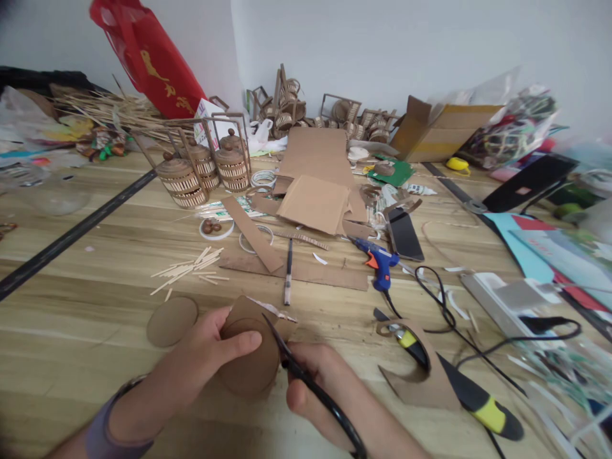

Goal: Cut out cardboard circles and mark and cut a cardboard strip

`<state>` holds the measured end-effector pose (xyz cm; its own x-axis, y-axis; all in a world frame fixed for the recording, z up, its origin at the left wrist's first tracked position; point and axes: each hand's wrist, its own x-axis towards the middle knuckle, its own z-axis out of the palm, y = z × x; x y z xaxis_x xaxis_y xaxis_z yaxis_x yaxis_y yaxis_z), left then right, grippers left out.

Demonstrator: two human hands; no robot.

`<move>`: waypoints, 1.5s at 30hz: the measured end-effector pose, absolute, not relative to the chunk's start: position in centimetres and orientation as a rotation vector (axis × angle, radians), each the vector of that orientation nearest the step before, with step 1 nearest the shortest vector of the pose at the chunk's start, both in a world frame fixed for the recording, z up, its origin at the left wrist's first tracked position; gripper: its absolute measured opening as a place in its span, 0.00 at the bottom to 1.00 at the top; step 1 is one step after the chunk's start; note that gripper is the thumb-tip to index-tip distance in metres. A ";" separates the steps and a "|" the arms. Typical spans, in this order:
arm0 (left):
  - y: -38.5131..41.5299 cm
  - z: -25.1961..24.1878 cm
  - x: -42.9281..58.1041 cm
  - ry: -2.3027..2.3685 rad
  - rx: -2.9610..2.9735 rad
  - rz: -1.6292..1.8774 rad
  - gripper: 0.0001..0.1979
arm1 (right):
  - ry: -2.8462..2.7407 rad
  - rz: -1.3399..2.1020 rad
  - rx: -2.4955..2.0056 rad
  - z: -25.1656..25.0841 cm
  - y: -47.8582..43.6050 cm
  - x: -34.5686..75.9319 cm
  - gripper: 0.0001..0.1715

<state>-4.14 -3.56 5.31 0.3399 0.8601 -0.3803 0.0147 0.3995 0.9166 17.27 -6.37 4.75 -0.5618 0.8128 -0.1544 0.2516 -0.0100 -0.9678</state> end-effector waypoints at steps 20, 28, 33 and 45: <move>-3.7 5.7 -4.2 1.091 1.022 0.686 0.18 | -1.785 1.573 -1.083 4.6 -6.6 17.2 0.44; -3.5 6.0 -4.5 1.032 1.047 0.664 0.17 | -1.761 1.642 -1.121 4.2 -6.5 17.4 0.43; -3.4 5.8 -4.7 1.042 1.072 0.642 0.17 | -1.756 1.625 -1.099 4.2 -6.6 17.3 0.43; -3.3 5.6 -4.8 1.004 1.071 0.651 0.18 | -1.765 1.643 -1.135 3.9 -6.8 17.7 0.44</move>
